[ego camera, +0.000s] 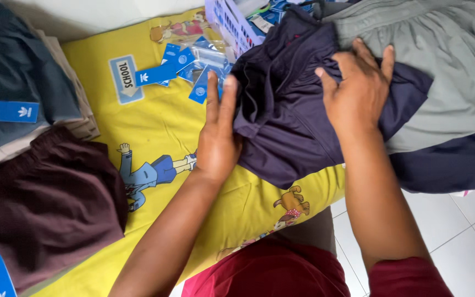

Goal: The person folds pairs of shorts and attaches blue tags to them using a hot glue gun. They handle several pairs of shorts, apply glue to the tags, and press them onto the garments before stacking them.

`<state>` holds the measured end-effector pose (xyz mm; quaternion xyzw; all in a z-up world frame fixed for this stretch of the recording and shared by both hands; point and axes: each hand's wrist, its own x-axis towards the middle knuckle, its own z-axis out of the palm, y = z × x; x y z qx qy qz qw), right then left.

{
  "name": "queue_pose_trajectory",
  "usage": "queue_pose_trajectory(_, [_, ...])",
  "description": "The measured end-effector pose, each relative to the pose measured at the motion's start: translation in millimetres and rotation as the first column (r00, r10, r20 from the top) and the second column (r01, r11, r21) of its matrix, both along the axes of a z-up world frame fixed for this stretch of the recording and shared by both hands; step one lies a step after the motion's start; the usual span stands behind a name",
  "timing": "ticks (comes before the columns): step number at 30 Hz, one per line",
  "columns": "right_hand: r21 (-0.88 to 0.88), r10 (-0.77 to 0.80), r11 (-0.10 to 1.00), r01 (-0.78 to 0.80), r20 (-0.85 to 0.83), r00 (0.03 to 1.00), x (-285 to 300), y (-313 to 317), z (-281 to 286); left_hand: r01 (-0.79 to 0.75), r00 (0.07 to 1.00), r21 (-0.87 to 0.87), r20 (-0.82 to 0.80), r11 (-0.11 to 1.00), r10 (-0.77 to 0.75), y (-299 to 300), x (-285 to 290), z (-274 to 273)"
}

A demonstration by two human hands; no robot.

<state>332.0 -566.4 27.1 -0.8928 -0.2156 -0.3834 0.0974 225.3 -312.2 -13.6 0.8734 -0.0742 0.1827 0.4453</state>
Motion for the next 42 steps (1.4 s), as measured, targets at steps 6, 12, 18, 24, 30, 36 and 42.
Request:
queue_pose_trajectory(6, [-0.015,0.062,0.998,-0.061,0.059,0.996,-32,8,24,0.096,0.988,-0.101,0.127,0.990,-0.083,33,-15,17])
queue_pose_trajectory(12, [0.113,0.288,0.954,-0.276,-0.112,0.951,-82,66,21,0.005,1.000,-0.149,-0.017,0.989,-0.008,106,-72,74])
queue_pose_trajectory(18, [0.220,0.366,0.926,-0.308,-0.319,0.874,-83,132,-6,-0.092,0.988,0.049,-0.117,0.995,0.097,162,-99,118])
queue_pose_trajectory(24, [0.165,0.266,0.962,-0.219,-0.374,0.888,-34,195,-52,-0.324,0.930,0.311,-0.069,0.893,0.361,230,-29,16])
queue_pose_trajectory(30, [0.128,0.205,0.979,-0.160,-0.572,0.794,-26,198,-70,-0.272,0.962,0.532,0.139,0.802,0.234,149,-79,23])
queue_pose_trajectory(36, [0.024,0.107,0.992,-0.121,-0.660,0.744,-14,190,-56,0.036,0.984,0.648,-0.157,0.761,0.087,125,-134,-27])
queue_pose_trajectory(42, [0.035,0.105,0.993,-0.112,-0.692,0.715,-17,188,-38,-0.054,0.994,0.733,-0.022,0.678,0.103,142,-150,-16])
